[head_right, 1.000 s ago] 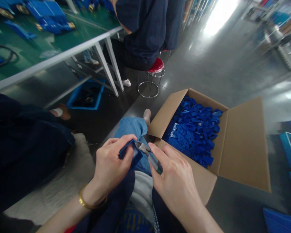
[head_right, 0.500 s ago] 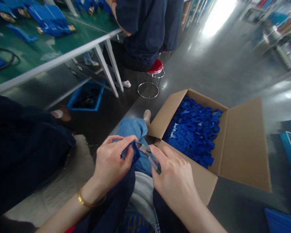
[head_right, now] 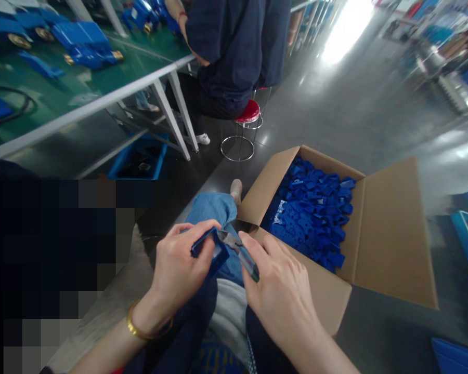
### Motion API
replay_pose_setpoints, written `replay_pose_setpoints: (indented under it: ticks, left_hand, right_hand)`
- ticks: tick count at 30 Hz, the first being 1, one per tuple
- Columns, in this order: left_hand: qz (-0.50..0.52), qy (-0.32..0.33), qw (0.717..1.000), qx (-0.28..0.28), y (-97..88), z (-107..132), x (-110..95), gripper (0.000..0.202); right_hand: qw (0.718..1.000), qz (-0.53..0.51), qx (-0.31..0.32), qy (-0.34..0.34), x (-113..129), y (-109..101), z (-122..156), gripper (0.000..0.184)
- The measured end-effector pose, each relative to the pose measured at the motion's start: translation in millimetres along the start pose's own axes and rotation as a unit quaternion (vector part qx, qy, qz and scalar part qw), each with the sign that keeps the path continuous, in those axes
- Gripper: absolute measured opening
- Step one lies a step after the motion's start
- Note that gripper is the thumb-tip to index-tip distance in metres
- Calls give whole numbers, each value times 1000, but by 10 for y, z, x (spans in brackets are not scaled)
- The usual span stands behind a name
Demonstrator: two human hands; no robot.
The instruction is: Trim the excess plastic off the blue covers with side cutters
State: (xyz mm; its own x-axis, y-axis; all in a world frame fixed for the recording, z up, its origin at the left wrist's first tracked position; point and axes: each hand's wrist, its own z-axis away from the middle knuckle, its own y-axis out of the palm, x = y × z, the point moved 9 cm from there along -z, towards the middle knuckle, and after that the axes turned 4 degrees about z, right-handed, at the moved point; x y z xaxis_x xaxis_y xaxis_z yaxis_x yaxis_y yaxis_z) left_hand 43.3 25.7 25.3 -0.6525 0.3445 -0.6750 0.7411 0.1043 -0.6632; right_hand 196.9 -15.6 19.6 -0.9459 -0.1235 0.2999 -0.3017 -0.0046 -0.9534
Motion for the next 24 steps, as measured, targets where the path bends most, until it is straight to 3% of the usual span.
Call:
replay_pose_setpoints:
  ticks: [10,17,20,24]
  left_hand:
    - [23,-1,1000,15,-1,0,-7,27]
    - [34,31,998,47,33,3,-20,31]
    - [86,-13,992,90,71,-27,50,32]
    - [212,-73,965,137,131,-62,99,29]
  right_hand:
    - [996,-90,15,20,-73,83,29,37]
    - [970,-211,103,66,-160,152,-11,37]
    - [912,-357,187,77,-179,276,-52,31]
    - [763,-553,314,119,-168,567,-3,31]
